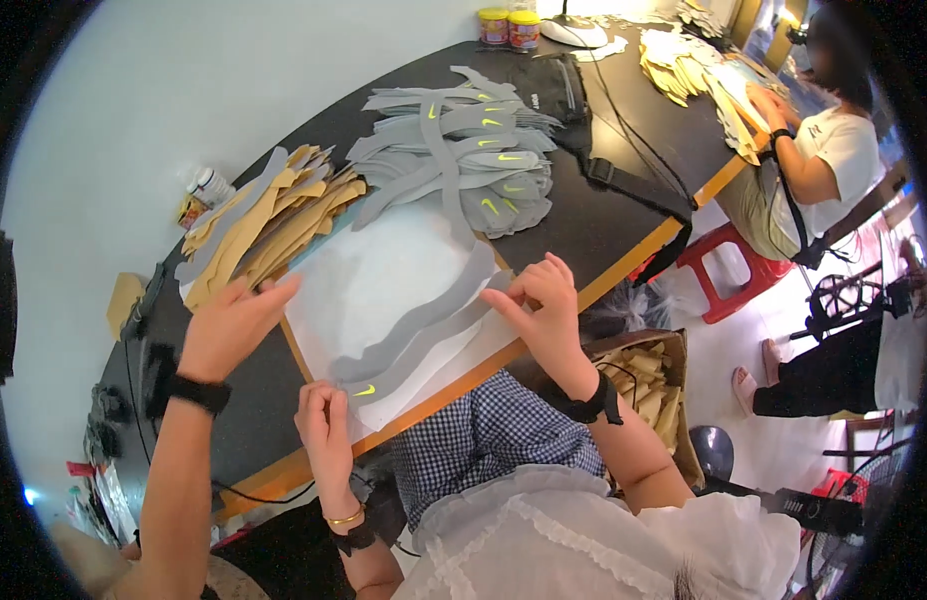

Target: Peel backing from various shoe components and organize them on a work surface.

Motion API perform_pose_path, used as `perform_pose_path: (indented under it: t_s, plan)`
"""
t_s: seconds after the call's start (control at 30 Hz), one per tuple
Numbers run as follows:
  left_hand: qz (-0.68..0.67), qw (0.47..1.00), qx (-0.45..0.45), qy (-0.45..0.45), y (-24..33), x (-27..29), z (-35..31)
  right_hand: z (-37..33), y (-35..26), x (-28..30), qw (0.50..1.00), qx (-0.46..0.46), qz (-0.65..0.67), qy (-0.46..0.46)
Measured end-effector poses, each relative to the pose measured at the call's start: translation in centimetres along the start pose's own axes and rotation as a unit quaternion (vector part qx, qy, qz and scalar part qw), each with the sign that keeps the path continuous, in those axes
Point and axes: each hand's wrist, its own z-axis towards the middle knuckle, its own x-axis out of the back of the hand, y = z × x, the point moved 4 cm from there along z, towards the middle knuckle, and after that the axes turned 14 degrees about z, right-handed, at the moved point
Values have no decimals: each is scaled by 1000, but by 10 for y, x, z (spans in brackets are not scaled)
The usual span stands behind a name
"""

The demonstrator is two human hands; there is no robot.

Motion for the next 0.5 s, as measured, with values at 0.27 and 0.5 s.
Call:
perform_pose_path:
  t_s: [0.27, 0.5]
  plan:
    - [-18, 1000, -17, -8, -2, -15, 7, -2, 6, 11, 1000, -11, -15, 11]
    - [265, 932, -241, 54, 29, -31, 67, 1, -6, -7, 1000, 0, 17, -6]
